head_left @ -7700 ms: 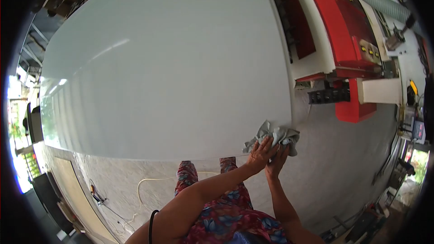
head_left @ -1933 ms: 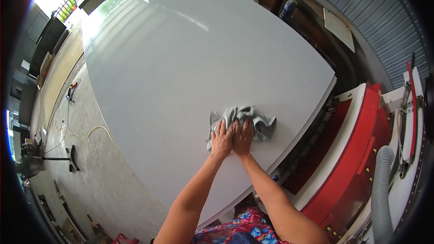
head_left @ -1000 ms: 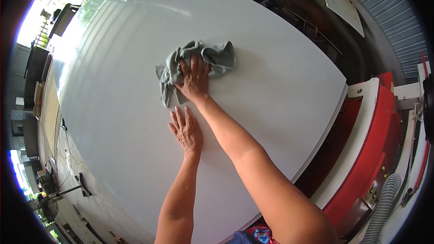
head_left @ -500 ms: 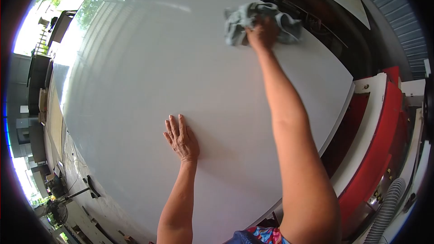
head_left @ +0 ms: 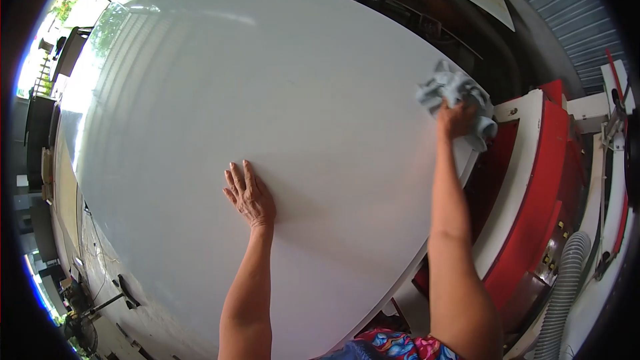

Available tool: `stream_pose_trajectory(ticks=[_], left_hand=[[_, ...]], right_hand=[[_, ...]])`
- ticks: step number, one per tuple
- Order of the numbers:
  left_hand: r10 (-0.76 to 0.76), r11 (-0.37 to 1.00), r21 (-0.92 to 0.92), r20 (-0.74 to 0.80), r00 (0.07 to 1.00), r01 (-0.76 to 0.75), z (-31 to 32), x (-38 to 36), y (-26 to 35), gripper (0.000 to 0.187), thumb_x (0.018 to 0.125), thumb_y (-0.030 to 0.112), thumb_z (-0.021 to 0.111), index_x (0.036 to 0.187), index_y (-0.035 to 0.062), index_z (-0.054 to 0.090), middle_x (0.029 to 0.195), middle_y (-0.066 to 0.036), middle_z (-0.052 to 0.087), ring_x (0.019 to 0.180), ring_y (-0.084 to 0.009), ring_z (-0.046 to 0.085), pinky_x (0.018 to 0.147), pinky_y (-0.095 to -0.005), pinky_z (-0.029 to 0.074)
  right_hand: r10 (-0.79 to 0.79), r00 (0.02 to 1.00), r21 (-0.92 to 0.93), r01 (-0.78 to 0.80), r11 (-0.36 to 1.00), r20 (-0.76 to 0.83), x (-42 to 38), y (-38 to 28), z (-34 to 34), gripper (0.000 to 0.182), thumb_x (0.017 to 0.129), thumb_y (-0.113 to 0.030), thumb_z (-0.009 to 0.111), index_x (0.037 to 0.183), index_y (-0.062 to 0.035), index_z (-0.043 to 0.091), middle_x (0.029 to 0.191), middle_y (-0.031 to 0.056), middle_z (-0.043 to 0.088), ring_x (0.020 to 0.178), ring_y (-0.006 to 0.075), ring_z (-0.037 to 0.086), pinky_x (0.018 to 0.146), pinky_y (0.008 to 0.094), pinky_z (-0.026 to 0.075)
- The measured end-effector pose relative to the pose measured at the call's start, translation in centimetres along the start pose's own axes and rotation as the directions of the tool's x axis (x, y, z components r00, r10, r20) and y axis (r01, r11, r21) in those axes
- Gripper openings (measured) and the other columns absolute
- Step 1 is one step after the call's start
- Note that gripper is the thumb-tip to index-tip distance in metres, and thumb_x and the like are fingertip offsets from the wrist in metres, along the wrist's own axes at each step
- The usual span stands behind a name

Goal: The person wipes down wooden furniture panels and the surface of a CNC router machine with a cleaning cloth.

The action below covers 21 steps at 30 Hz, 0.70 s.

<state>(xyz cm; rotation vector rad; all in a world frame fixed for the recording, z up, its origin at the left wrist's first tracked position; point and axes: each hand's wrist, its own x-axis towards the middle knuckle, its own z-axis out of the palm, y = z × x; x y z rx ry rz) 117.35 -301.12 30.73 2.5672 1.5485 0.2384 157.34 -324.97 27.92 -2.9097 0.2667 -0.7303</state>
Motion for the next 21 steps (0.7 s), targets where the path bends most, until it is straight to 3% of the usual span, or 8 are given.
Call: stream_pose_trajectory(ticks=[5,8,10,13,14,15,17,21], left_hand=[[0.011,1.0,0.013,-0.014,1.0,-0.011,0.4,0.0,-0.1,0.042,0.094,0.022,0.035,0.135,0.0151,0.04,0.145,-0.012,0.028,0.136,-0.0288,0.02,0.109,-0.0484,0.012],[0.019,0.999,0.03,-0.03,0.999,-0.018,0.6,0.1,-0.3,0.042,0.094,0.023,0.036,0.135,0.0156,0.04,0.145,-0.011,0.029,0.135,-0.0281,0.022,0.109,-0.0482,0.013],[0.031,0.998,0.056,-0.038,0.999,-0.029,0.9,0.0,-0.6,0.041,0.095,0.022,0.036,0.135,0.0169,0.04,0.145,-0.009,0.029,0.135,-0.0271,0.022,0.109,-0.0477,0.015],[0.049,0.997,0.056,-0.053,0.997,-0.046,1.0,-0.1,-0.6,0.042,0.094,0.023,0.038,0.136,0.0179,0.039,0.145,-0.008,0.029,0.135,-0.026,0.023,0.108,-0.0474,0.015],[0.053,0.997,0.057,-0.06,0.997,-0.05,1.1,-0.1,-0.8,0.042,0.094,0.024,0.038,0.136,0.0181,0.039,0.145,-0.008,0.029,0.135,-0.0258,0.023,0.108,-0.0473,0.015],[0.042,0.998,0.057,-0.049,0.998,-0.039,1.2,-0.1,-0.8,0.042,0.094,0.024,0.038,0.136,0.0186,0.038,0.145,-0.008,0.029,0.135,-0.0262,0.023,0.109,-0.0471,0.015],[0.034,0.998,0.063,-0.036,0.999,-0.032,1.0,-0.1,-0.5,0.042,0.096,0.026,0.034,0.136,0.0172,0.038,0.145,-0.008,0.028,0.136,-0.0255,0.021,0.109,-0.046,0.014],[0.029,0.997,0.072,-0.049,0.998,-0.025,1.2,-0.1,-0.6,0.041,0.097,0.028,0.031,0.136,0.0191,0.038,0.146,-0.006,0.028,0.136,-0.0241,0.02,0.109,-0.0458,0.013]], right_hand=[[-0.313,0.95,0.472,0.275,0.838,0.002,-11.2,-15.3,-2.5,0.042,0.062,-0.025,0.074,0.097,-0.0041,0.063,0.12,0.0202,0.049,0.118,0.0367,0.041,0.098,0.0517,0.03],[-0.676,0.736,0.721,0.449,0.527,0.035,-20.2,-21.4,-3.8,0.048,0.069,-0.027,0.065,0.113,-0.0095,0.058,0.131,0.0217,0.04,0.127,0.0361,0.03,0.102,0.0567,0.021],[-0.833,0.539,0.726,0.62,0.297,-0.12,-22.8,-20.8,-7.3,0.041,0.073,-0.024,0.062,0.111,-0.0121,0.059,0.131,0.0187,0.04,0.126,0.0344,0.033,0.101,0.0552,0.024],[-0.877,0.463,0.806,0.564,0.179,-0.129,-19.1,-17.1,-8.1,0.032,0.078,-0.013,0.05,0.109,-0.015,0.061,0.126,0.0161,0.046,0.12,0.0369,0.038,0.099,0.0542,0.027],[-0.831,0.482,0.723,0.674,0.149,-0.278,-17.1,-15.6,-5.3,0.043,0.073,-0.017,0.059,0.115,-0.0081,0.054,0.125,0.0153,0.046,0.113,0.035,0.045,0.092,0.0498,0.033],[-0.735,0.671,0.94,0.305,0.154,-0.098,-13.9,-13.8,-4.6,0.045,0.072,-0.016,0.06,0.114,-0.0043,0.053,0.121,0.0176,0.048,0.109,0.0361,0.046,0.089,0.049,0.035],[-0.724,0.681,0.514,0.663,0.544,-0.112,-7.2,-8.7,-2.0,0.056,0.067,-0.017,0.073,0.116,0.0002,0.051,0.122,0.0212,0.048,0.114,0.0348,0.045,0.096,0.0441,0.035],[-0.469,0.862,0.254,0.418,0.872,0.193,3.9,3.4,-0.1,0.054,0.072,-0.023,0.072,0.117,-0.0016,0.051,0.129,0.0217,0.043,0.118,0.036,0.043,0.098,0.0435,0.036]])
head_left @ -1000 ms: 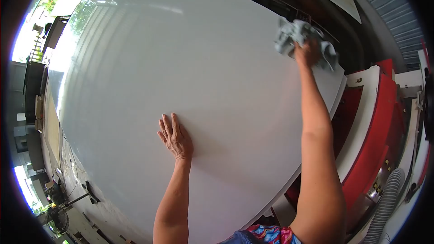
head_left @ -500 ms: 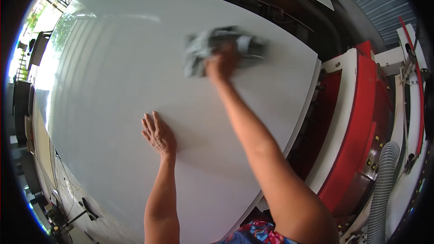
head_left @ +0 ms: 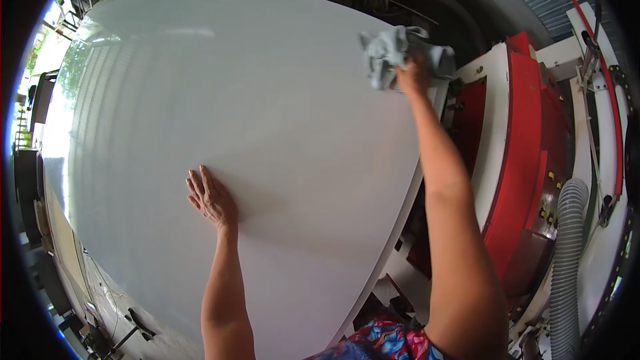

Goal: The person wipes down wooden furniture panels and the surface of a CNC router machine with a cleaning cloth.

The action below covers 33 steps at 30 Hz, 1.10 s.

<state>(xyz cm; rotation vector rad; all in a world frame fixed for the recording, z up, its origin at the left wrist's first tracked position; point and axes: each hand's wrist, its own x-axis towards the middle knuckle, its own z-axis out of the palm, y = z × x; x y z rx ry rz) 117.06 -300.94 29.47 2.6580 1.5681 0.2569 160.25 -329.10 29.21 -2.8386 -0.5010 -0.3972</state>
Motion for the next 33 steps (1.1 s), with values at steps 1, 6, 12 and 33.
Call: stream_pose_trajectory(ticks=[1,6,12,33], left_hand=[[0.004,1.0,0.001,-0.005,1.0,-0.004,0.1,-0.1,-0.1,0.041,0.097,0.028,0.031,0.136,0.0197,0.038,0.146,-0.006,0.028,0.136,-0.0239,0.02,0.109,-0.0459,0.014],[-0.005,1.0,-0.006,0.004,1.0,0.005,0.2,0.0,-0.2,0.042,0.097,0.029,0.031,0.137,0.0204,0.037,0.146,-0.005,0.028,0.136,-0.0242,0.02,0.109,-0.0464,0.014],[0.014,0.997,-0.08,-0.035,0.999,-0.017,-0.1,-0.1,0.1,0.045,0.095,0.026,0.038,0.139,0.0195,0.032,0.147,-0.008,0.022,0.137,-0.025,0.018,0.109,-0.048,0.014],[0.373,0.883,-0.404,0.302,0.877,-0.237,-12.5,-39.6,-17.4,0.053,0.081,0.013,0.057,0.132,0.011,0.042,0.143,-0.021,0.025,0.134,-0.038,0.019,0.107,-0.0553,0.013]], right_hand=[[0.067,0.998,-0.006,-0.067,0.998,-0.018,-0.6,2.4,-0.6,0.053,0.073,-0.022,0.072,0.117,-0.0009,0.052,0.129,0.0227,0.043,0.118,0.0367,0.043,0.098,0.0444,0.036],[0.058,0.992,0.03,-0.055,0.998,-0.108,-9.4,4.9,-2.9,0.055,0.073,-0.022,0.072,0.118,0.0001,0.05,0.131,0.0233,0.039,0.119,0.0391,0.04,0.098,0.0455,0.036],[0.079,0.994,0.151,-0.067,0.986,-0.079,-21.3,-0.1,-7.9,0.053,0.065,-0.014,0.076,0.112,-0.0002,0.055,0.13,0.0205,0.038,0.117,0.0401,0.041,0.096,0.0465,0.037],[-0.182,0.943,0.331,0.084,0.94,0.279,-63.2,-12.7,-22.9,0.05,0.064,-0.019,0.073,0.111,-0.0107,0.057,0.136,0.0191,0.03,0.122,0.0437,0.03,0.098,0.0583,0.028]])
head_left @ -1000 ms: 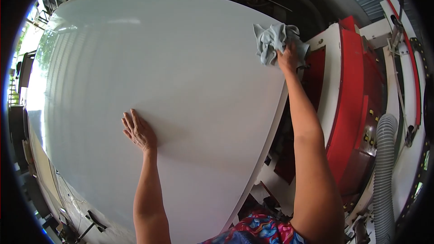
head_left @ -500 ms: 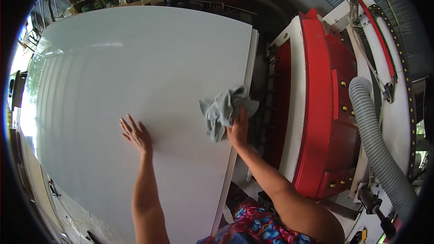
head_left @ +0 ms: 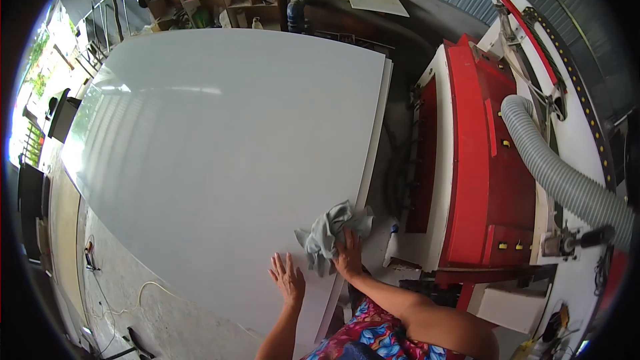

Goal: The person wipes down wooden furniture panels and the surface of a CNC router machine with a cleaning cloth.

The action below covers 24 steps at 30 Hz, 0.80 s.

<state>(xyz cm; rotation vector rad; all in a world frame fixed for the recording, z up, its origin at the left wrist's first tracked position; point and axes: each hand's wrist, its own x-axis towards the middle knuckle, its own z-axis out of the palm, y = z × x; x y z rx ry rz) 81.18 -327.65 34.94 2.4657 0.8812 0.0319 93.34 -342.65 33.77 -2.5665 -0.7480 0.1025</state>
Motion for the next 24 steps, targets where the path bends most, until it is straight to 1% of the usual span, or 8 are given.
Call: stream_pose_trajectory(ticks=[2,5,7,12,13,15,19,24], left_hand=[[0.01,1.0,0.012,0.048,0.999,-0.01,-0.5,-2.5,-1.1,0.054,0.08,0.012,0.057,0.131,0.0111,0.042,0.143,-0.021,0.025,0.134,-0.0379,0.019,0.107,-0.0553,0.013],[0.007,0.999,0.042,0.097,0.995,-0.011,-0.7,-4.8,-2.1,0.056,0.078,0.012,0.058,0.131,0.0115,0.043,0.143,-0.021,0.025,0.134,-0.0374,0.019,0.107,-0.0555,0.013],[-0.01,0.996,0.093,0.14,0.99,-0.003,-1.0,-5.6,-2.1,0.056,0.078,0.012,0.058,0.131,0.0114,0.043,0.144,-0.021,0.024,0.135,-0.037,0.018,0.107,-0.0553,0.013],[-0.107,0.983,0.174,0.247,0.963,0.064,-1.1,-5.4,-1.1,0.063,0.077,0.016,0.061,0.135,0.0123,0.037,0.146,-0.021,0.017,0.136,-0.038,0.014,0.106,-0.0549,0.017],[-0.12,0.98,0.186,0.257,0.959,0.073,-1.2,-5.0,-0.7,0.065,0.077,0.017,0.062,0.136,0.0127,0.035,0.147,-0.021,0.015,0.136,-0.0381,0.014,0.106,-0.0546,0.018],[-0.152,0.972,0.219,0.293,0.944,0.089,-1.5,-5.1,-0.3,0.069,0.077,0.018,0.063,0.138,0.0134,0.033,0.147,-0.022,0.013,0.136,-0.0384,0.013,0.105,-0.0541,0.019],[-0.164,0.964,0.252,0.322,0.933,0.083,-1.1,-4.9,-0.3,0.073,0.076,0.021,0.065,0.139,0.0133,0.029,0.148,-0.022,0.01,0.136,-0.0381,0.012,0.105,-0.0522,0.022],[-0.157,0.961,0.271,0.348,0.924,0.061,-1.7,-5.0,-0.1,0.075,0.075,0.02,0.065,0.14,0.0128,0.028,0.148,-0.022,0.009,0.136,-0.0382,0.012,0.103,-0.0507,0.027]], right_hand=[[-0.03,0.997,0.017,0.029,0.999,0.067,-3.6,-1.3,0.0,0.049,0.064,-0.018,0.072,0.111,-0.0122,0.057,0.135,0.0189,0.032,0.122,0.0434,0.031,0.098,0.0583,0.027],[-0.177,0.98,-0.023,0.18,0.983,0.092,-8.3,-2.4,0.2,0.049,0.061,-0.018,0.075,0.106,-0.0086,0.056,0.136,0.0192,0.029,0.125,0.0425,0.028,0.099,0.0571,0.028],[-0.217,0.97,0.024,0.216,0.976,0.104,-9.8,-2.7,0.2,0.048,0.062,-0.018,0.073,0.107,-0.0111,0.057,0.137,0.0177,0.029,0.126,0.0414,0.028,0.099,0.0566,0.028],[-0.331,0.942,0.074,0.326,0.942,0.059,-6.0,-0.3,0.4,0.038,0.067,-0.02,0.067,0.104,-0.0135,0.063,0.136,0.0172,0.035,0.127,0.0391,0.03,0.1,0.0544,0.028],[-0.273,0.957,-0.018,0.276,0.961,0.102,-4.3,0.0,0.2,0.038,0.068,-0.023,0.066,0.105,-0.0131,0.064,0.135,0.0174,0.037,0.127,0.0378,0.03,0.101,0.0529,0.027],[-0.157,0.984,-0.074,0.163,0.984,0.082,0.3,1.5,0.1,0.037,0.069,-0.021,0.066,0.105,-0.0114,0.063,0.135,0.017,0.037,0.127,0.0373,0.03,0.101,0.0523,0.026],[-0.022,0.999,-0.092,0.02,0.996,-0.025,9.5,3.9,-1.1,0.048,0.065,-0.017,0.072,0.11,-0.0096,0.058,0.137,0.0151,0.033,0.128,0.036,0.028,0.099,0.0531,0.029],[0.002,0.999,-0.037,-0.004,0.999,-0.052,9.6,3.5,0.6,0.052,0.062,-0.016,0.074,0.111,-0.0081,0.058,0.136,0.0153,0.031,0.128,0.038,0.027,0.101,0.0522,0.03]])
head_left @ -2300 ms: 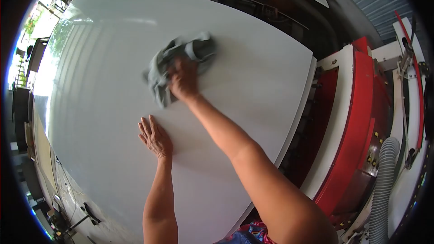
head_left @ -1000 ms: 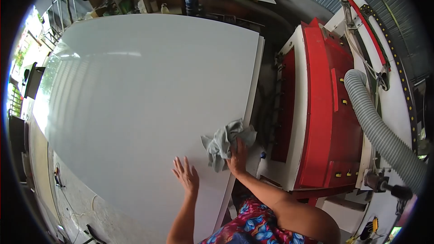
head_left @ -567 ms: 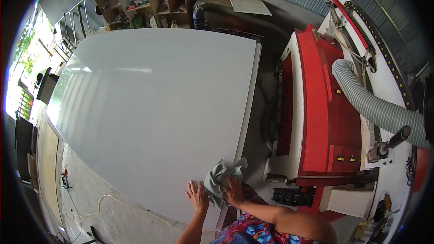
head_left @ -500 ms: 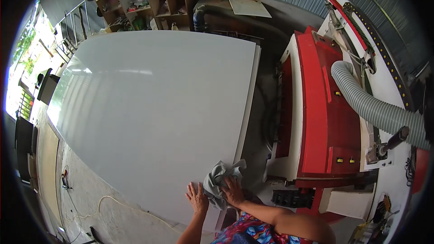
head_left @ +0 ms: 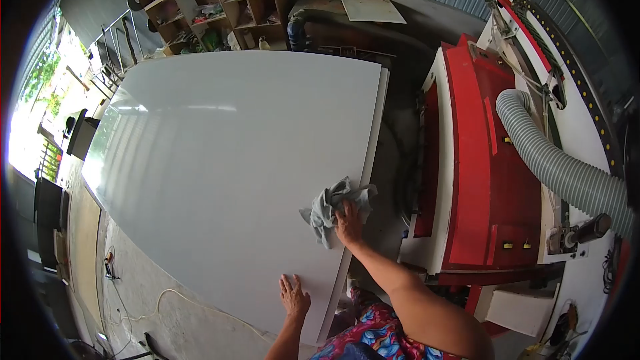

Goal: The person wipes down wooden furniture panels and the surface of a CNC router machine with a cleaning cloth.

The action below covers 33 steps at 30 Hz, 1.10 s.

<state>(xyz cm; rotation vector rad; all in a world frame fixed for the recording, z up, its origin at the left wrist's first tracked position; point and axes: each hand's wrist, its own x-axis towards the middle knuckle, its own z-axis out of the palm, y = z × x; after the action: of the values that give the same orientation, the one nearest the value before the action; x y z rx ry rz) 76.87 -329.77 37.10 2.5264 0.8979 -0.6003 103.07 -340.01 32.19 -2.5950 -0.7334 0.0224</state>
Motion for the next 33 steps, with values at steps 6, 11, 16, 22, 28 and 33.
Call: stream_pose_trajectory(ticks=[6,11,16,22,28,33], left_hand=[[0.05,0.998,0.032,0.012,0.999,-0.05,0.2,0.2,-1.0,0.077,0.073,0.017,0.065,0.14,0.0134,0.028,0.147,-0.023,0.009,0.136,-0.0388,0.013,0.102,-0.0493,0.029],[0.132,0.991,0.01,-0.028,0.991,-0.132,1.0,0.8,-2.5,0.078,0.072,0.016,0.065,0.14,0.0098,0.027,0.146,-0.024,0.015,0.135,-0.0382,0.017,0.102,-0.0498,0.028],[0.198,0.967,-0.144,-0.101,0.975,-0.211,-0.6,-2.6,-2.1,0.082,0.073,0.014,0.065,0.14,0.0032,0.019,0.144,-0.024,0.019,0.134,-0.0368,0.02,0.102,-0.0549,0.024],[0.407,0.913,0.034,-0.03,0.913,-0.406,3.0,-7.2,-5.8,0.077,0.072,0.01,0.063,0.137,-0.0012,0.023,0.144,-0.022,0.021,0.135,-0.0355,0.018,0.105,-0.0512,0.022],[0.571,0.814,0.129,0.0,0.821,-0.567,3.9,-9.3,-7.5,0.072,0.072,0.017,0.064,0.132,-0.0081,0.03,0.142,-0.023,0.024,0.133,-0.0362,0.021,0.106,-0.048,0.023],[0.629,0.777,0.054,-0.053,0.776,-0.627,6.0,-9.9,-7.7,0.075,0.073,0.013,0.063,0.134,-0.0062,0.025,0.137,-0.025,0.03,0.126,-0.0399,0.03,0.102,-0.0456,0.028]], right_hand=[[-0.12,0.988,0.025,0.118,0.993,0.095,-8.2,-3.2,0.9,0.051,0.062,-0.018,0.073,0.11,-0.0084,0.059,0.135,0.018,0.033,0.127,0.0406,0.028,0.1,0.0495,0.032],[-0.19,0.98,0.167,0.198,0.966,-0.061,-16.6,-6.0,3.0,0.037,0.069,-0.012,0.061,0.106,-0.0079,0.06,0.132,0.0191,0.039,0.123,0.0412,0.035,0.098,0.0485,0.036],[-0.19,0.979,0.159,0.177,0.971,0.071,-24.0,-10.3,1.2,0.037,0.073,-0.012,0.057,0.109,-0.0087,0.06,0.135,0.0188,0.033,0.126,0.0393,0.03,0.102,0.046,0.033],[-0.137,0.983,0.327,0.091,0.941,0.122,-30.9,-11.3,4.6,0.033,0.086,-0.025,0.047,0.112,-0.0091,0.06,0.135,0.0211,0.035,0.129,0.0383,0.025,0.108,0.0442,0.023],[-0.105,0.962,0.292,0.028,0.956,0.25,-33.1,-12.8,2.3,0.039,0.094,-0.03,0.032,0.11,-0.0069,0.06,0.133,0.0223,0.037,0.116,0.0396,0.038,0.101,0.046,0.029],[-0.03,0.963,0.283,-0.048,0.958,0.267,-34.2,-13.3,2.8,0.029,0.082,-0.02,0.048,0.105,-0.0078,0.061,0.13,0.0207,0.04,0.113,0.0381,0.041,0.098,0.0427,0.034]])
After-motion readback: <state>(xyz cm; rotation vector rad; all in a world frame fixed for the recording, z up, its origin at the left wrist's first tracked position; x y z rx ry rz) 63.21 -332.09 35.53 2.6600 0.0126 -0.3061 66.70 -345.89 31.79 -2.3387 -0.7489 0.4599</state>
